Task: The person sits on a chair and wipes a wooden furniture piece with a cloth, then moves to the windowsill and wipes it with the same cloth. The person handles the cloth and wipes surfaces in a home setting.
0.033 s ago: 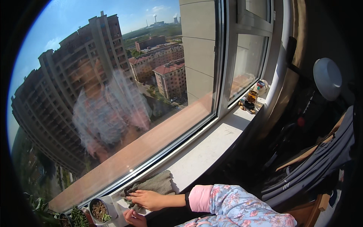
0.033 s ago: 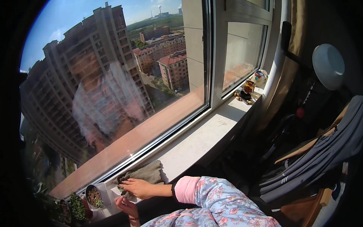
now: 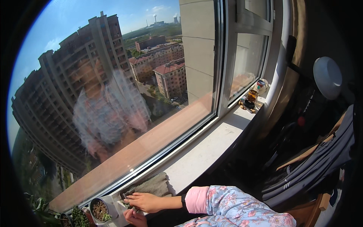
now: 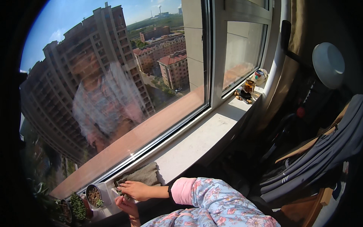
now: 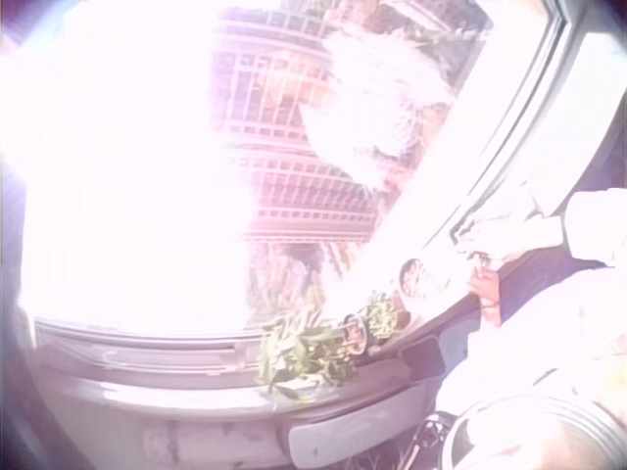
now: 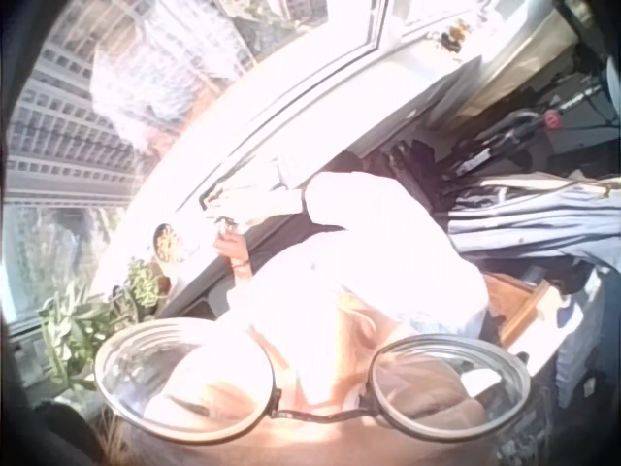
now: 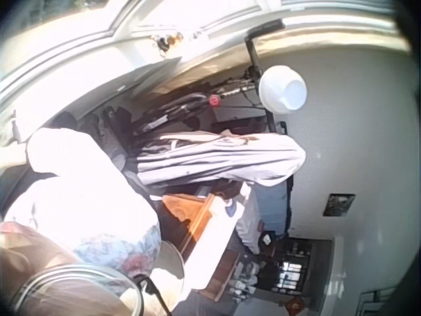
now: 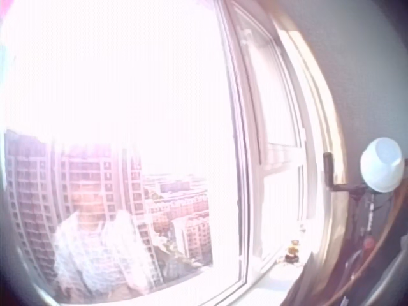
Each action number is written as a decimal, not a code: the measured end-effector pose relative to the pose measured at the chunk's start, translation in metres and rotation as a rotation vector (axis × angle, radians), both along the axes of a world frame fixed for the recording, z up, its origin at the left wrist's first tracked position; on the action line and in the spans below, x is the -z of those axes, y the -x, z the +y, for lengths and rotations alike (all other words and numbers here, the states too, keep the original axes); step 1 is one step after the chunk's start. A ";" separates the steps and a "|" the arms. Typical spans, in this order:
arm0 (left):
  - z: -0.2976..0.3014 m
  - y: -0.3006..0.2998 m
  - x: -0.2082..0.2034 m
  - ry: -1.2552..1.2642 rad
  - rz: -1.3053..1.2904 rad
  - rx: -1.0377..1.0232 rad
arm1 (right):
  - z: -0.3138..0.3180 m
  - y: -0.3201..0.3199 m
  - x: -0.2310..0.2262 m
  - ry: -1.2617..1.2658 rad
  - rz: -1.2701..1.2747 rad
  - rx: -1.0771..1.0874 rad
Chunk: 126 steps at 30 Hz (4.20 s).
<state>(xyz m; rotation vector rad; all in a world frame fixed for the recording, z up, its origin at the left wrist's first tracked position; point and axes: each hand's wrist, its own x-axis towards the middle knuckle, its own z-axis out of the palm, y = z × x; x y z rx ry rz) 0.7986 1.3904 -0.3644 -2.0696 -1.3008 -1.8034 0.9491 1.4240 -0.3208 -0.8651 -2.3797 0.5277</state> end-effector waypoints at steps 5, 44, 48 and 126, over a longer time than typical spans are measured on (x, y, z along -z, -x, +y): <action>0.002 0.007 0.003 0.071 0.061 0.010 | -0.001 0.013 0.009 0.024 0.046 -0.003; 0.001 -0.011 -0.037 0.189 0.207 0.022 | 0.003 -0.507 0.038 0.186 -0.294 2.018; -0.004 -0.016 -0.037 0.387 -0.096 0.043 | -0.025 -0.457 0.026 0.333 -0.309 1.803; -0.004 -0.019 -0.046 0.150 0.182 -0.088 | -0.054 -0.170 0.004 -0.104 -0.242 0.700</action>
